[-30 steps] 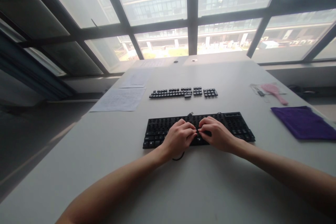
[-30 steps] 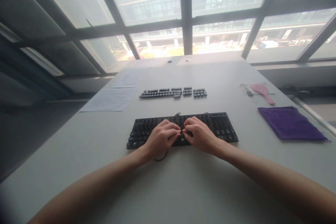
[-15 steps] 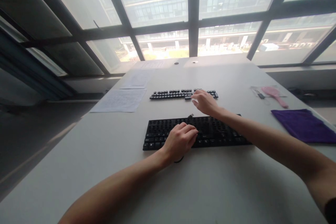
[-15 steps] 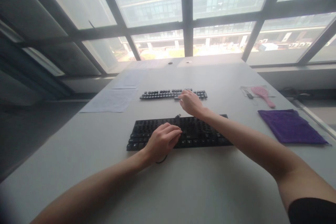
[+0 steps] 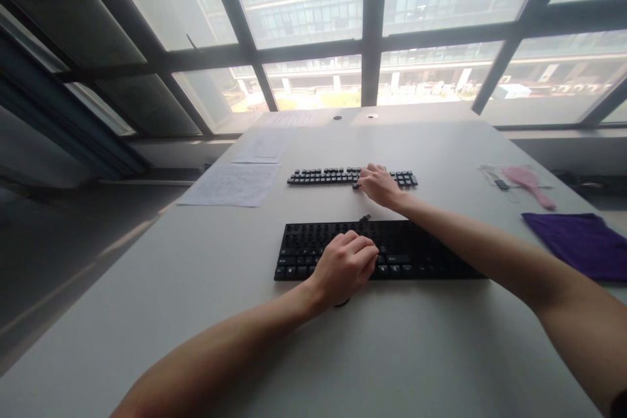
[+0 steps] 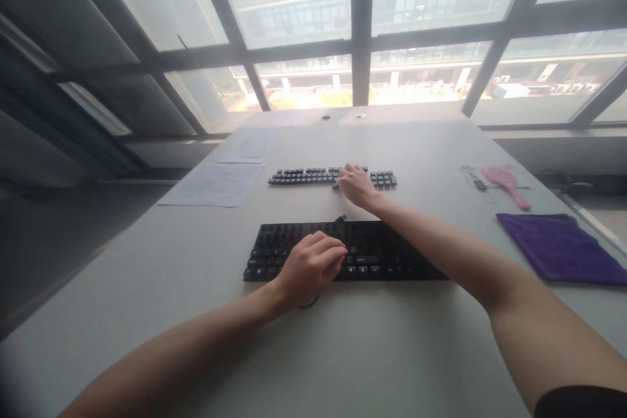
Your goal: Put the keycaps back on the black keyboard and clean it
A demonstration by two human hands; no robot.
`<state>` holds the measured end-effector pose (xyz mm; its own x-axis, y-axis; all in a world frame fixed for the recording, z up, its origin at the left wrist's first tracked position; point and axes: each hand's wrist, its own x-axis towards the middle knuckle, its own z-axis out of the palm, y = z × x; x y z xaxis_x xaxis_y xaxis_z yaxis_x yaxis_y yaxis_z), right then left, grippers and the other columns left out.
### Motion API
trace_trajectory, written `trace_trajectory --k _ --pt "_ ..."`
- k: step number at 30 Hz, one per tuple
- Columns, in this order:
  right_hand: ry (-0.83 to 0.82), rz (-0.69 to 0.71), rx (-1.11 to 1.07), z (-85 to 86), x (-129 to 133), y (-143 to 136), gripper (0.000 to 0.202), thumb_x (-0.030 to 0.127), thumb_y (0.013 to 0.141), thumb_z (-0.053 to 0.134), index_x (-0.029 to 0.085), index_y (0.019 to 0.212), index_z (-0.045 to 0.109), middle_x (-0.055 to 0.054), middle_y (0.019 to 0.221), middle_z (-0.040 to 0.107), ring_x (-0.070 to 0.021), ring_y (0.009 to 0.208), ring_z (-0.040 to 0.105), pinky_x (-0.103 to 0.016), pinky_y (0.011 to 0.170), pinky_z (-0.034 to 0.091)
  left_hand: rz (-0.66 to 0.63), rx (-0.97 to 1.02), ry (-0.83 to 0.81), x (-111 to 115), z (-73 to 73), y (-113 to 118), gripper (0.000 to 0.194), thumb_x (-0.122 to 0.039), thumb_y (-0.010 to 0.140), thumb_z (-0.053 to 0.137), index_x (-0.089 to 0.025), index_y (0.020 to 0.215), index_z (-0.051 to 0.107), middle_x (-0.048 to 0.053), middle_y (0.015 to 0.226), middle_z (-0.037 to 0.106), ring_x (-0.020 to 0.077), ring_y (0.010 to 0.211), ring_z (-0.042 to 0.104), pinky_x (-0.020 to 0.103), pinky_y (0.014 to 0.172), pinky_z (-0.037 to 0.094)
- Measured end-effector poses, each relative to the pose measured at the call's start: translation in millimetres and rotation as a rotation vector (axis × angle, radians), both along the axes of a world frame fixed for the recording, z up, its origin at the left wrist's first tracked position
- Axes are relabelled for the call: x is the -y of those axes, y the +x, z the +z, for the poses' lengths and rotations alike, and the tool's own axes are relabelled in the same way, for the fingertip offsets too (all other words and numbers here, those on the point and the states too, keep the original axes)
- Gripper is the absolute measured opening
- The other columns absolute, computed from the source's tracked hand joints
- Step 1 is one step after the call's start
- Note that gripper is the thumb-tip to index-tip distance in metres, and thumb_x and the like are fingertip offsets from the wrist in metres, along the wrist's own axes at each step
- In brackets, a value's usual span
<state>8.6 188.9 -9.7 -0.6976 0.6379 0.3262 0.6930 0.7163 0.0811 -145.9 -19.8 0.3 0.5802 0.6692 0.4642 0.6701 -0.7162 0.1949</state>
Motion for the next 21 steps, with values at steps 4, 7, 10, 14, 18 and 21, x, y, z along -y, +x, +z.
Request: trace_trajectory --k 4,7,10,14,18,21 --pt "-0.053 0.030 -0.088 3.3 4.5 1.5 0.015 0.015 0.093 0.062 0.017 0.087 0.075 -0.011 0.094 0.073 -0.0272 0.100 0.055 -0.038 0.087 0.035 0.006 -0.013 -0.004 0.7 2.5 0.3 0.019 -0.020 0.100 0.051 -0.018 0.100 0.069 0.005 0.102 0.073 0.0193 0.091 0.061 0.036 0.084 0.051" --pt "-0.103 0.030 -0.290 10.4 22.7 14.2 0.009 0.018 0.091 0.067 0.019 0.093 0.076 -0.008 0.096 0.074 -0.0254 0.098 0.059 -0.038 0.090 0.038 0.005 -0.022 -0.004 1.0 3.6 0.5 0.019 -0.020 0.100 0.051 -0.018 0.104 0.070 0.006 0.106 0.073 0.0202 0.093 0.061 0.037 0.085 0.051" --pt "-0.205 0.041 -0.513 15.1 60.7 41.2 0.007 0.022 0.090 0.070 0.021 0.093 0.076 -0.006 0.095 0.074 -0.0231 0.092 0.063 -0.037 0.088 0.044 -0.008 -0.030 -0.001 0.6 2.8 1.4 0.020 -0.020 0.100 0.051 -0.018 0.108 0.069 0.006 0.111 0.073 0.0208 0.096 0.061 0.038 0.086 0.051" --pt "-0.441 0.050 -0.677 10.4 121.3 82.6 0.009 0.024 0.090 0.070 0.023 0.095 0.078 -0.005 0.093 0.074 -0.0214 0.087 0.067 -0.035 0.082 0.051 -0.005 -0.044 -0.004 -0.6 -0.3 4.0 0.020 -0.021 0.100 0.052 -0.018 0.108 0.070 0.005 0.112 0.073 0.0210 0.097 0.061 0.039 0.086 0.051" --pt "-0.558 0.033 -0.730 1.9 154.3 101.3 0.011 0.023 0.090 0.069 0.023 0.092 0.079 -0.004 0.093 0.075 -0.0212 0.088 0.069 -0.034 0.083 0.054 -0.004 -0.030 -0.004 -1.8 -1.8 5.9 0.019 -0.021 0.099 0.053 -0.018 0.105 0.071 0.006 0.112 0.074 0.0212 0.098 0.061 0.040 0.088 0.052" --pt "-0.556 0.025 -0.725 -0.9 159.0 100.1 0.009 0.023 0.089 0.070 0.023 0.089 0.080 -0.005 0.091 0.075 -0.0217 0.087 0.069 -0.035 0.081 0.054 0.006 -0.019 -0.008 -2.1 -0.9 6.3 0.018 -0.021 0.099 0.053 -0.019 0.104 0.071 0.006 0.111 0.074 0.0210 0.098 0.062 0.040 0.087 0.052"
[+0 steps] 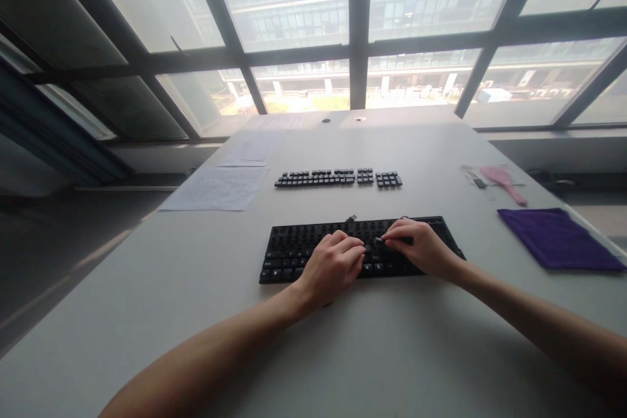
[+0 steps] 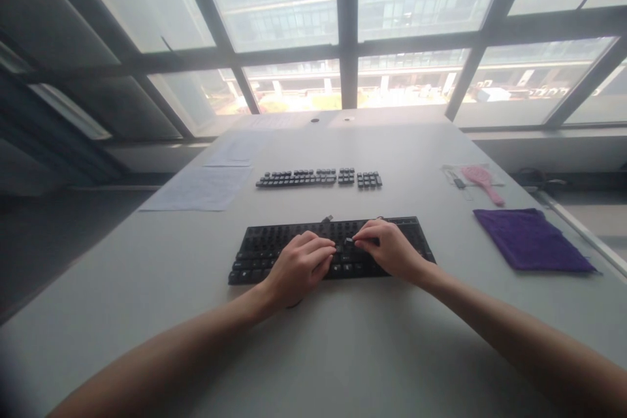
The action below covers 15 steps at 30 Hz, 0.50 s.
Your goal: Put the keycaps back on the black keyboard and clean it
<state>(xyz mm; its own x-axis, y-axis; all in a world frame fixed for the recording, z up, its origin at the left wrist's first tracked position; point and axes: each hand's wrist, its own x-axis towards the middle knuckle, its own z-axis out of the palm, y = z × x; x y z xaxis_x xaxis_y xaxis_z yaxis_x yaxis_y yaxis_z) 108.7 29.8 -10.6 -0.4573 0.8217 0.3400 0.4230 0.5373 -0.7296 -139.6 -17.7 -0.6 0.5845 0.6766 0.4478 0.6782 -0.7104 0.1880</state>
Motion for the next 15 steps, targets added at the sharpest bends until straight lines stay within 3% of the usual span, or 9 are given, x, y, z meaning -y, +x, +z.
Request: trace_trajectory --k 11,15 --pt "0.139 0.036 0.098 -5.3 1.9 -2.6 0.010 0.022 0.090 0.070 0.026 0.088 0.079 -0.006 0.088 0.073 -0.0228 0.086 0.066 -0.040 0.080 0.054 0.016 0.012 -0.040 -0.1 0.4 0.0 0.019 -0.022 0.099 0.053 -0.020 0.105 0.071 0.006 0.110 0.074 0.0217 0.099 0.062 0.041 0.090 0.052" --pt "0.176 0.070 0.091 -4.8 2.4 -2.8 0.011 0.025 0.092 0.069 0.026 0.087 0.078 -0.006 0.088 0.072 -0.0220 0.087 0.065 -0.037 0.079 0.054 0.021 0.012 -0.031 1.1 3.8 6.2 0.023 -0.023 0.099 0.054 -0.020 0.116 0.069 0.007 0.116 0.072 0.0221 0.101 0.061 0.040 0.090 0.052"
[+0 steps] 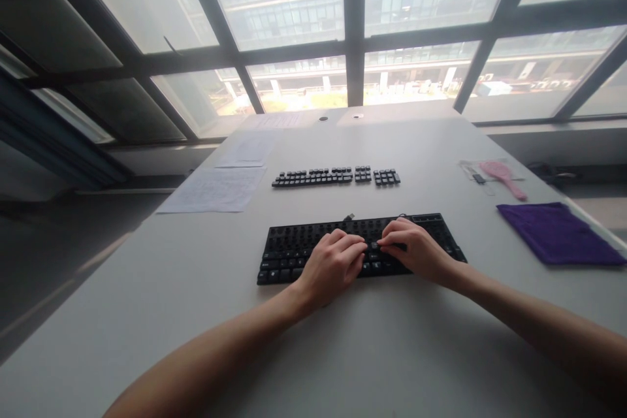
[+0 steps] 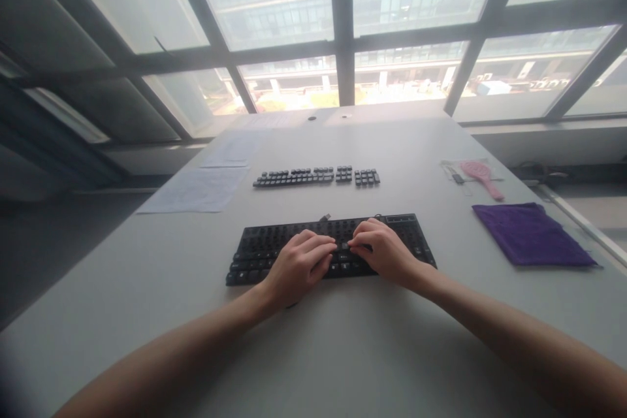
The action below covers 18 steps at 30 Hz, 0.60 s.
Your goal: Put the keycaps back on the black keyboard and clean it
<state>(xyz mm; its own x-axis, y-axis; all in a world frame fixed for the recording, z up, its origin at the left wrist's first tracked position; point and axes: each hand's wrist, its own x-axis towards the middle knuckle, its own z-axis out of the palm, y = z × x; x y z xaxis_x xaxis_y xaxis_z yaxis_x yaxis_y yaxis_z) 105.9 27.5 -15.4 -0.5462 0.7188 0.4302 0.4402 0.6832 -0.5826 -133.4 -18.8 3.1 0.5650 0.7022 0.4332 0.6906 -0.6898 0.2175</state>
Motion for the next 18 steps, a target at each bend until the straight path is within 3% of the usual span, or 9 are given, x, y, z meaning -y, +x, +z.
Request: trace_trajectory --k 6,12,18 --pt "0.039 0.012 0.059 3.3 7.8 2.8 0.016 0.026 0.096 0.062 0.026 0.091 0.078 -0.007 0.095 0.071 -0.0223 0.092 0.063 -0.038 0.081 0.054 -0.016 -0.122 -0.027 4.7 2.2 13.8 0.037 -0.034 0.100 0.054 -0.020 0.134 0.060 0.009 0.133 0.066 0.0256 0.109 0.058 0.043 0.089 0.050" --pt "0.181 0.027 0.158 1.0 17.3 6.4 0.021 0.022 0.097 0.057 0.027 0.097 0.078 -0.009 0.104 0.070 -0.0244 0.096 0.061 -0.042 0.085 0.054 -0.016 -0.189 0.009 4.3 -2.1 14.2 0.033 -0.036 0.101 0.053 -0.020 0.128 0.063 0.008 0.129 0.067 0.0261 0.107 0.056 0.042 0.087 0.046" --pt "0.198 0.009 0.189 0.2 17.7 6.1 0.022 0.024 0.098 0.056 0.026 0.093 0.077 -0.009 0.104 0.070 -0.0243 0.097 0.062 -0.042 0.086 0.054 -0.011 -0.208 0.019 5.1 -1.3 16.3 0.032 -0.038 0.102 0.052 -0.020 0.126 0.062 0.009 0.129 0.066 0.0264 0.108 0.056 0.042 0.086 0.045"
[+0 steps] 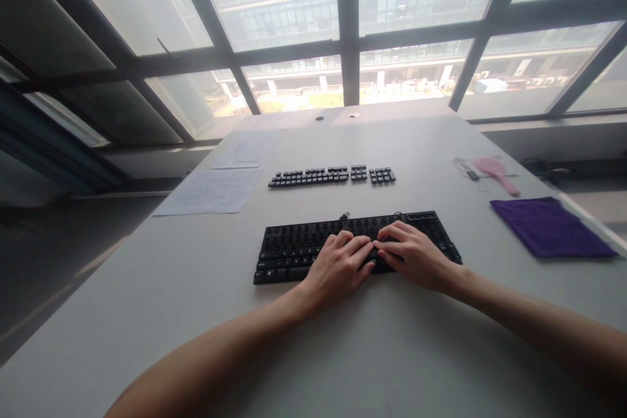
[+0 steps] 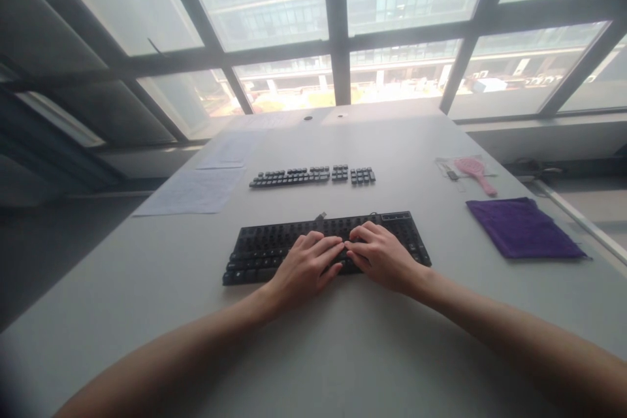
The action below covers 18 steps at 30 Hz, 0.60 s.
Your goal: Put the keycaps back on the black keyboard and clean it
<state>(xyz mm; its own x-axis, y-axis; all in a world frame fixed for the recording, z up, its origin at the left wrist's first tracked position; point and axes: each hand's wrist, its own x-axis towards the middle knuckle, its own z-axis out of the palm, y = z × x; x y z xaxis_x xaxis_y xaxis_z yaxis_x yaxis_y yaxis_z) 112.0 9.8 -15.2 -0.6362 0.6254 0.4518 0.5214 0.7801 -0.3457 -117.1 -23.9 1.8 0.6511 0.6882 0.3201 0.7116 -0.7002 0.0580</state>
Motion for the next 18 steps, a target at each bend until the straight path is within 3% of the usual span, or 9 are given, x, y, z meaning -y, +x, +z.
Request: trace_trajectory --k 5,12,15,18 --pt "-0.022 -0.016 -0.011 3.1 -1.7 5.1 0.022 0.026 0.099 0.055 0.026 0.104 0.076 -0.008 0.100 0.073 -0.0234 0.093 0.063 -0.042 0.084 0.052 0.023 0.021 -0.010 -0.5 0.3 0.1 0.033 -0.035 0.100 0.055 -0.019 0.128 0.059 0.010 0.128 0.066 0.0270 0.110 0.057 0.043 0.088 0.046" --pt "-0.017 -0.036 0.020 5.0 1.2 8.2 0.021 0.029 0.099 0.056 0.026 0.097 0.076 -0.009 0.104 0.071 -0.0245 0.098 0.062 -0.042 0.087 0.051 0.010 0.034 -0.025 0.6 -1.0 -0.6 0.032 -0.034 0.101 0.052 -0.019 0.128 0.060 0.011 0.130 0.065 0.0284 0.114 0.056 0.045 0.090 0.048" --pt "-0.027 -0.049 -0.027 12.6 -3.2 11.2 0.019 0.029 0.098 0.057 0.025 0.102 0.075 -0.009 0.105 0.072 -0.0247 0.098 0.063 -0.042 0.088 0.051 0.034 0.081 -0.040 -1.9 5.1 -3.0 0.035 -0.033 0.100 0.055 -0.020 0.131 0.060 0.011 0.129 0.065 0.0282 0.114 0.057 0.044 0.090 0.049" --pt "-0.013 -0.160 -0.093 24.9 -25.7 20.9 0.020 0.026 0.097 0.057 0.023 0.104 0.076 -0.009 0.103 0.073 -0.0250 0.098 0.063 -0.040 0.089 0.051 0.073 0.180 -0.047 -19.1 19.4 -5.6 0.035 -0.030 0.099 0.056 -0.020 0.132 0.061 0.010 0.119 0.069 0.0263 0.109 0.059 0.043 0.093 0.050"
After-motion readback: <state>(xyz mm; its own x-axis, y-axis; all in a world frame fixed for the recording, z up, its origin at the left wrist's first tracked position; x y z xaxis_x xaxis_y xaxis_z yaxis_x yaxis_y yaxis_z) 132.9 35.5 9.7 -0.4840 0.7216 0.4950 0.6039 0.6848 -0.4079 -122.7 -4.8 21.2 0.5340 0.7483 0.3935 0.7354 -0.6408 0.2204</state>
